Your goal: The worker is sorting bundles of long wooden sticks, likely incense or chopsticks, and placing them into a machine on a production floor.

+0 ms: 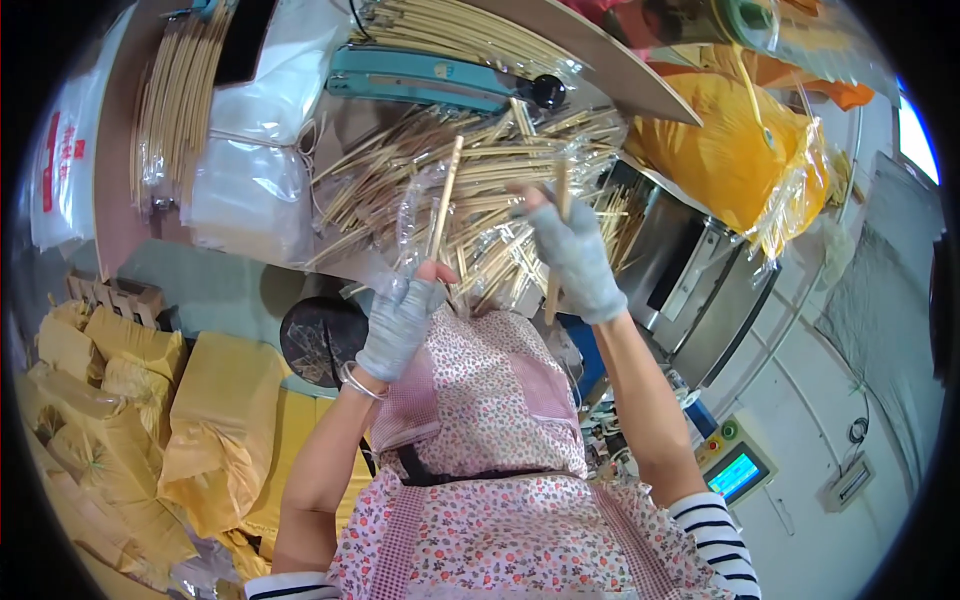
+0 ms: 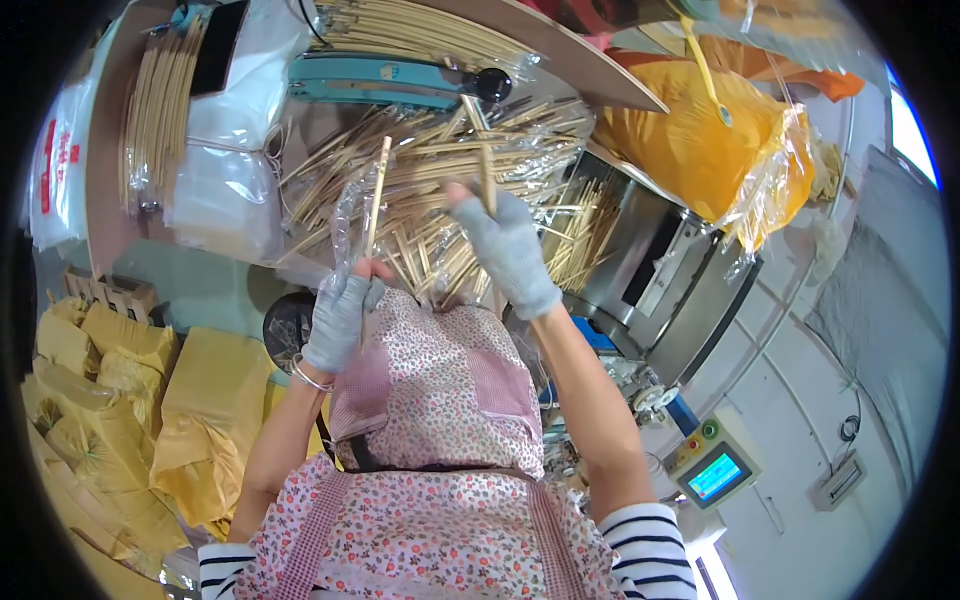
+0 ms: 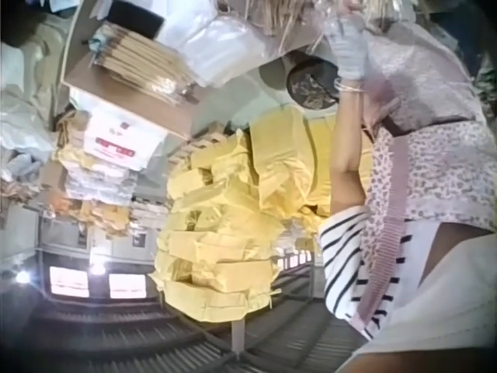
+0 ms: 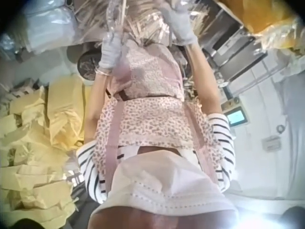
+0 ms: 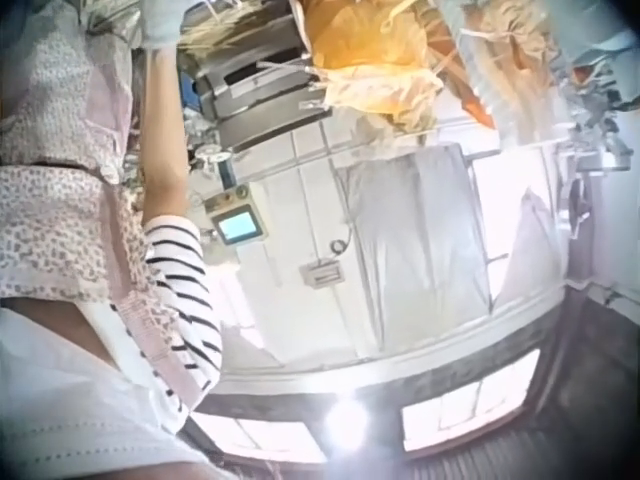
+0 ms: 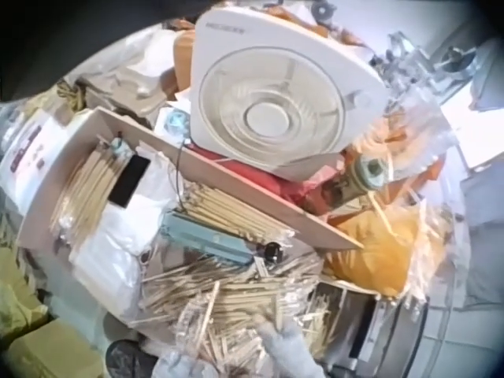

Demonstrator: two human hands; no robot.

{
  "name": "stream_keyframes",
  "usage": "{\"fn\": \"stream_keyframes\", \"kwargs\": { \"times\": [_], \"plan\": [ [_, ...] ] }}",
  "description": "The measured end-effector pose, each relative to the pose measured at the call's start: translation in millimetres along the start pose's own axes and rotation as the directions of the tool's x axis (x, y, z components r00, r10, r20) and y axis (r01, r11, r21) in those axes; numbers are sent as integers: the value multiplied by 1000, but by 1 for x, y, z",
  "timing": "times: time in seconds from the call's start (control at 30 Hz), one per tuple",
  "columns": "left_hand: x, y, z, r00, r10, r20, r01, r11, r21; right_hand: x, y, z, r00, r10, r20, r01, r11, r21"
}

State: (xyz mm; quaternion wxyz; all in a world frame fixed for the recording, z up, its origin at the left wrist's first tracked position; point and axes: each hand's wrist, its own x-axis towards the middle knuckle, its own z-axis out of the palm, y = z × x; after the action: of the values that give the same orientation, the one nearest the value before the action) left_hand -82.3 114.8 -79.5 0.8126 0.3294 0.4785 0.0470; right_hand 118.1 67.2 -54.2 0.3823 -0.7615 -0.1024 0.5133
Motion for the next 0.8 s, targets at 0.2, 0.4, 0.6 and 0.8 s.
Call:
{"fn": "stream_keyframes", "kwargs": {
  "times": [0.2,0.4,0.6,0.8],
  "plan": [
    [-25,-26,17,996,-43,76,51,994,-101,4,14,22,993,-6,116,-14,985,174],
    [-55,-107,-58,963,193,-186,-173,978,119,62,46,-69,903,4,-429,270,773,574],
    [-19,-39,-44,924,-164,-347,37,938,-344,113,86,-13,878,-410,-247,113,678,-726],
    [26,-35,-53,928,-200,-315,-25,809,-587,126,85,10,914,-334,231,349,353,-868]
  ]
}}
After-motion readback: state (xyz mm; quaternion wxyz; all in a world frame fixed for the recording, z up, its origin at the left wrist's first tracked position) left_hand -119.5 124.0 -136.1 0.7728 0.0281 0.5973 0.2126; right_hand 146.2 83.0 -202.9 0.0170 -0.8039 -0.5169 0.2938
